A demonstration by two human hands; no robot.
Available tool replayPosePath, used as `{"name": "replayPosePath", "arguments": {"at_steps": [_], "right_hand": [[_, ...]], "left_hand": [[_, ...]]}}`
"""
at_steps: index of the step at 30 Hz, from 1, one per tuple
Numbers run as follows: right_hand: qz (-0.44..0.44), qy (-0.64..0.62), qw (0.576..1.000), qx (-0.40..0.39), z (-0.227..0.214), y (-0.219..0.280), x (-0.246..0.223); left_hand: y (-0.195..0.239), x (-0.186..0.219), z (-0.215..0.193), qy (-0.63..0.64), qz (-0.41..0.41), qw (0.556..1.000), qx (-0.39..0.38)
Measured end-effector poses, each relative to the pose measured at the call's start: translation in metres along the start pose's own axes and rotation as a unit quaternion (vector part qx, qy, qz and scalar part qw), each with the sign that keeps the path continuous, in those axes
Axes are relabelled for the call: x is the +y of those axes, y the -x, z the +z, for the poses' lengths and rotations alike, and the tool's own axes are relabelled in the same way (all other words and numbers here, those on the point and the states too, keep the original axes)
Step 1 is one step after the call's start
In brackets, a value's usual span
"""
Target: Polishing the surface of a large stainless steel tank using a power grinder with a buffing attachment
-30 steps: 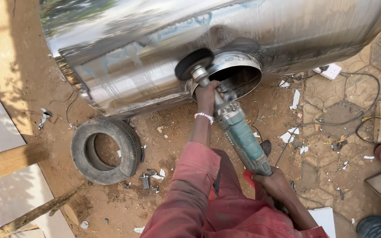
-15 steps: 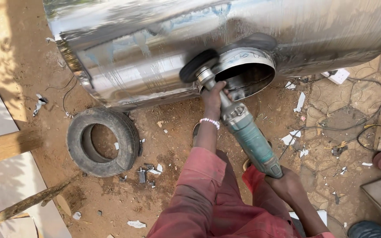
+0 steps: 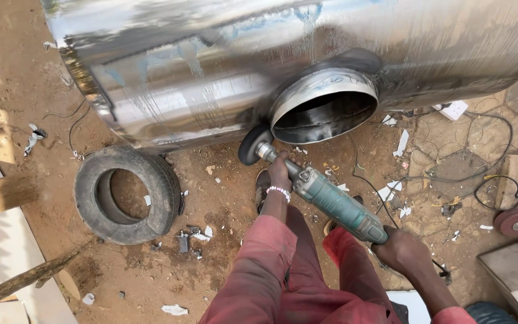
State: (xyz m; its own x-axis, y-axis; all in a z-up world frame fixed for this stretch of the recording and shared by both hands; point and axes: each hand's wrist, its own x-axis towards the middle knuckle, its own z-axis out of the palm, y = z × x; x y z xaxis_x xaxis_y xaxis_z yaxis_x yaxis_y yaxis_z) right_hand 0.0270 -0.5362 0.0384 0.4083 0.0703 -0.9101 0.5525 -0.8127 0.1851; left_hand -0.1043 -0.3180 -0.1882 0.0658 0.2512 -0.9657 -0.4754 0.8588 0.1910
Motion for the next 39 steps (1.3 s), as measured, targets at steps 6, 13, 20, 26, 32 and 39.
{"name": "replayPosePath", "arguments": {"at_steps": [6,13,20,26,32,39], "right_hand": [[0.029,-0.082,0.996,-0.004,0.000,0.016,0.002],[0.033,-0.174,0.983,0.056,0.006,0.032,-0.002],[-0.002,-0.075,0.997,0.029,0.007,0.005,0.004],[-0.021,-0.054,0.997,0.045,0.029,0.000,0.009],[-0.003,-0.252,0.966,0.057,0.042,0.011,0.008],[0.002,-0.535,0.844,-0.035,0.051,0.010,0.026]], "left_hand": [[0.074,0.037,0.052,-0.057,0.049,0.997,-0.021],[0.107,0.042,0.105,-0.106,0.085,0.986,-0.096],[0.059,0.037,0.047,-0.033,0.038,0.997,-0.061],[0.065,0.036,0.044,-0.040,0.030,0.998,-0.033],[0.099,0.038,0.120,-0.195,0.127,0.969,-0.084],[0.082,-0.034,0.162,-0.306,0.155,0.908,-0.240]]}}
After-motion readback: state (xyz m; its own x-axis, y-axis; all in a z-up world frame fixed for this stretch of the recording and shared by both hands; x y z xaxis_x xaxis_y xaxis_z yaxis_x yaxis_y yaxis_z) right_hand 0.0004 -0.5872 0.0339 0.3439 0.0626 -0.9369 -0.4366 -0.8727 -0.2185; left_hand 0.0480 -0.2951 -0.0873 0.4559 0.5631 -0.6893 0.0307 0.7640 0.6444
